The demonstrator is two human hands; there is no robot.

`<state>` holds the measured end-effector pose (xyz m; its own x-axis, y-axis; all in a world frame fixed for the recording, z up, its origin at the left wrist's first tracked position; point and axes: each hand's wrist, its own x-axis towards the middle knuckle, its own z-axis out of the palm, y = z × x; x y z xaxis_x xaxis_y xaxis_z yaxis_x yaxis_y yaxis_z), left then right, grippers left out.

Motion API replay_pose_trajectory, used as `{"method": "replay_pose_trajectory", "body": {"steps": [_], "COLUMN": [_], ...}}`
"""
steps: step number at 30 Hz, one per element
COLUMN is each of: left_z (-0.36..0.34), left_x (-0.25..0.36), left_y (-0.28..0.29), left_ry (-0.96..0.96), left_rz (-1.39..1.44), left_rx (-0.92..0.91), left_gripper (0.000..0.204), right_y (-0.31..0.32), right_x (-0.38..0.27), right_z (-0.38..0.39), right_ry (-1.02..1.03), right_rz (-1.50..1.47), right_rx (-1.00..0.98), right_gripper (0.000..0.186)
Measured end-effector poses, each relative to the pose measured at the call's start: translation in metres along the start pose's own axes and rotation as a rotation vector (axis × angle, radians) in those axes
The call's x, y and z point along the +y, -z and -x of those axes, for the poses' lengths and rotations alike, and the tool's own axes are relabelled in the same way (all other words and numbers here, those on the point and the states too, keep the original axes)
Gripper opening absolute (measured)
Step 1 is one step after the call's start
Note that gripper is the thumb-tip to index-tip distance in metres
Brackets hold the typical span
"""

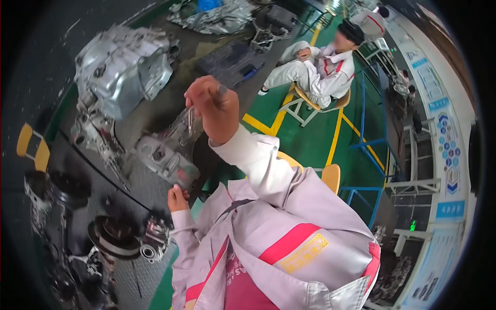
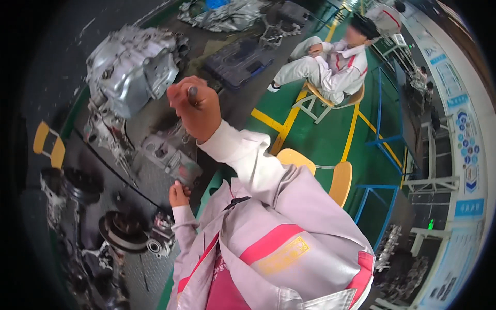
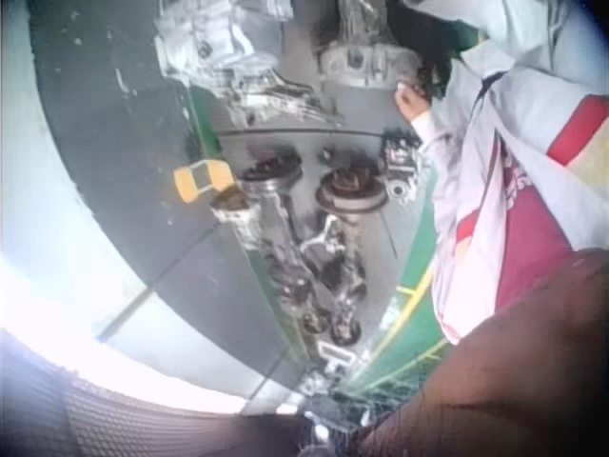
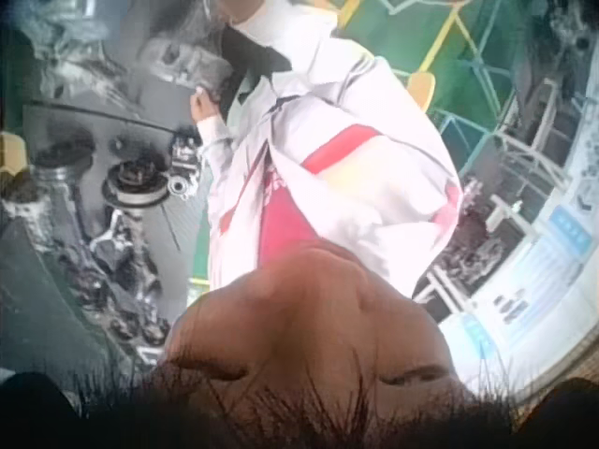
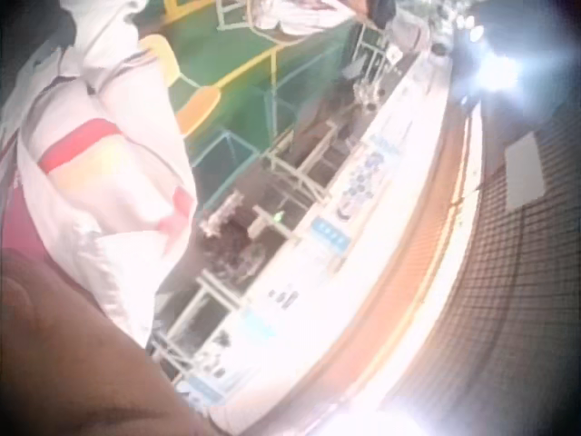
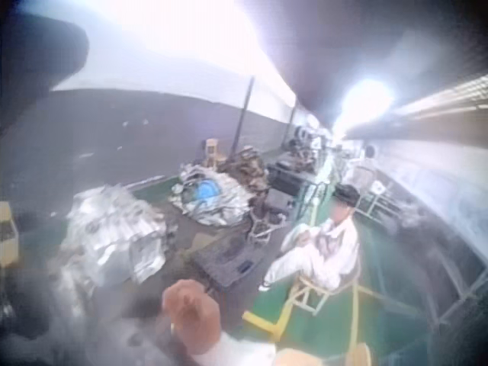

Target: The person handles internal gears and a metal gearbox housing by hand, then uses a curved metal tool to manipulate a shaft within the housing while working at a bench.

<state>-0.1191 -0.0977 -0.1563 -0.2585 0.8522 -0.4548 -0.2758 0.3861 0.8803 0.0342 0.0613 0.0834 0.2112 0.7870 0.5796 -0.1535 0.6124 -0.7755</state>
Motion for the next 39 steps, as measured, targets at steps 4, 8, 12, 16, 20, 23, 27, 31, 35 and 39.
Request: {"method": "replay_pose_trajectory", "body": {"steps": [4, 8, 12, 16, 20, 23, 27, 31, 35, 39], "left_z": [-0.001, -0.006, -0.017, -0.024, -0.024, -0.013, -0.025, -0.025, -0.028, -0.03], "left_x": [0.009, 0.007, -0.004, -0.006, 0.001, 0.016, -0.003, 0.008, -0.006, -0.004], "left_y": [-0.006, -0.005, 0.002, -0.003, -0.016, -0.029, -0.02, -0.043, -0.039, -0.04], "left_ry": [-0.061, -0.083, -0.043, -0.132, -0.18, -0.348, -0.382, -0.29, -0.275, -0.228], "left_rz": [-0.029, -0.05, -0.066, -0.139, -0.149, -0.285, -0.38, -0.342, -0.375, -0.397], "left_rx": [-0.006, -0.036, -0.049, 0.089, 0.17, 0.181, 0.254, 0.337, 0.465, 0.453], "left_gripper": [0.03, 0.031, 0.029, 0.028, 0.026, 0.025, 0.032, 0.037, 0.046, 0.049], "right_y": [0.019, 0.036, 0.013, -0.024, 0.024, 0.038, 0.026, 0.057, 0.065, 0.074], "right_x": [-0.006, 0.018, 0.048, -0.002, -0.008, 0.01, -0.008, 0.034, 0.061, 0.039], "right_z": [-0.03, -0.057, -0.079, -0.045, -0.049, -0.079, -0.074, -0.105, -0.127, -0.113], "right_ry": [-0.338, -0.276, -0.05, -0.23, -0.377, -0.312, -0.314, 0.257, -0.334, -0.154], "right_rz": [-0.111, -0.005, 0.15, 0.104, -0.244, -0.097, 0.008, -0.179, 0.142, 0.071], "right_rx": [0.454, 0.533, 0.671, -0.192, -0.784, -0.546, -0.579, -0.706, -0.234, -0.388], "right_gripper": [0.035, 0.036, 0.028, 0.032, 0.042, 0.043, 0.039, 0.037, 0.041, 0.038]}}
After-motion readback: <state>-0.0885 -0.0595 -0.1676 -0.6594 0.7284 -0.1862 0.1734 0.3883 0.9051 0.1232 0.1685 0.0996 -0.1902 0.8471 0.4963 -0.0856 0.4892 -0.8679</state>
